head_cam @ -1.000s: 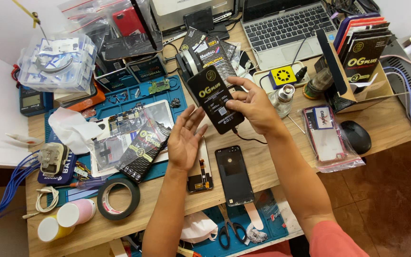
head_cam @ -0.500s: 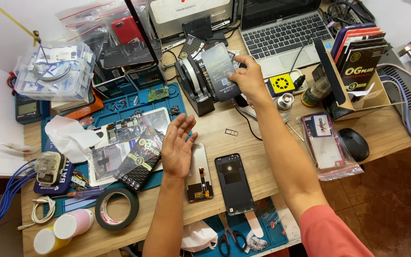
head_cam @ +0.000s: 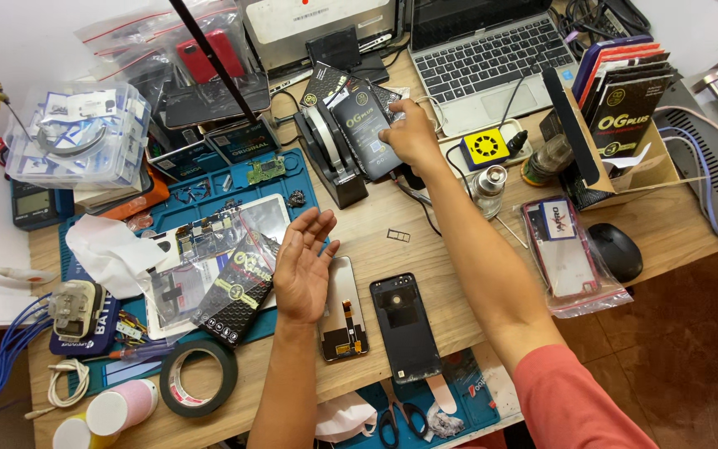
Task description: The person handles a smartphone battery, peeling off protective film and stickers. They then pick up a disassembled smartphone, remove a small component from the back, and place it onto the phone's internal frame.
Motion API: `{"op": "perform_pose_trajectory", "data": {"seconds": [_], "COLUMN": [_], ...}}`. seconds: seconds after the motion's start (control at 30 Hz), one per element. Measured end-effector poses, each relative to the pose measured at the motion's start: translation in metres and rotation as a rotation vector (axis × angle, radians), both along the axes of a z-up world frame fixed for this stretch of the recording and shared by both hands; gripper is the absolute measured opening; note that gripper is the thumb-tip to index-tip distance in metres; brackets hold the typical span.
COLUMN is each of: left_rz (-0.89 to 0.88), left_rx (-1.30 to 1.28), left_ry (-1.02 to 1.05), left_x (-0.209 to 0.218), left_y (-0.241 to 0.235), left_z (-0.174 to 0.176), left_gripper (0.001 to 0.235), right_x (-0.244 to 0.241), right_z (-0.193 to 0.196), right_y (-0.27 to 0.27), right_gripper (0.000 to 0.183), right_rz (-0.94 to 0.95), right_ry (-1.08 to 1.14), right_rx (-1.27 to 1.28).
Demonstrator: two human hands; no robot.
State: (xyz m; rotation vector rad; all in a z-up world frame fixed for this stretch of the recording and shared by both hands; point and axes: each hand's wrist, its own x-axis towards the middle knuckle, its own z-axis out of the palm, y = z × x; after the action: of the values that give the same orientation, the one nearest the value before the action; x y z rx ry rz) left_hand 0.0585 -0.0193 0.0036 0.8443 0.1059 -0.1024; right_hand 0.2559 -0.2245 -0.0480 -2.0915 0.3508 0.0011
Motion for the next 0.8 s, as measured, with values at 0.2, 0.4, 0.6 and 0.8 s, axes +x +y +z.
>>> {"op": "perform_pose_trajectory", "data": {"seconds": [0.2,0.4,0.6,0.8], "left_rz": [0.000,-0.005,-0.001,-0.002], "left_rx": [-0.013,-0.018,0.002,0.002], "left_ry": [-0.002,-0.017,-0.004,-0.005], "left_x": [-0.001,-0.001,-0.002,-0.002], "left_y": [0.001,0.001,0.001,0.001], "left_z": [0.001,-0.001,0.004,0.004], "left_gripper": [0.050,0.050,0.050,0.050], "right_x": [-0.028,-0.027,-0.041,-0.058], "right_z": [0.046,0.040,0.063,0.080], "right_y": [0.010,0.009,0.015,0.021], "right_gripper": [0.060,0.062,0.065,0.067], "right_rz": [0.072,0.084,0.075,0.089], "right_ry": [-0.004,0.059,0.066,0.009], "right_rx": [-0.106,-0.177,-0.210,-0.256]}}
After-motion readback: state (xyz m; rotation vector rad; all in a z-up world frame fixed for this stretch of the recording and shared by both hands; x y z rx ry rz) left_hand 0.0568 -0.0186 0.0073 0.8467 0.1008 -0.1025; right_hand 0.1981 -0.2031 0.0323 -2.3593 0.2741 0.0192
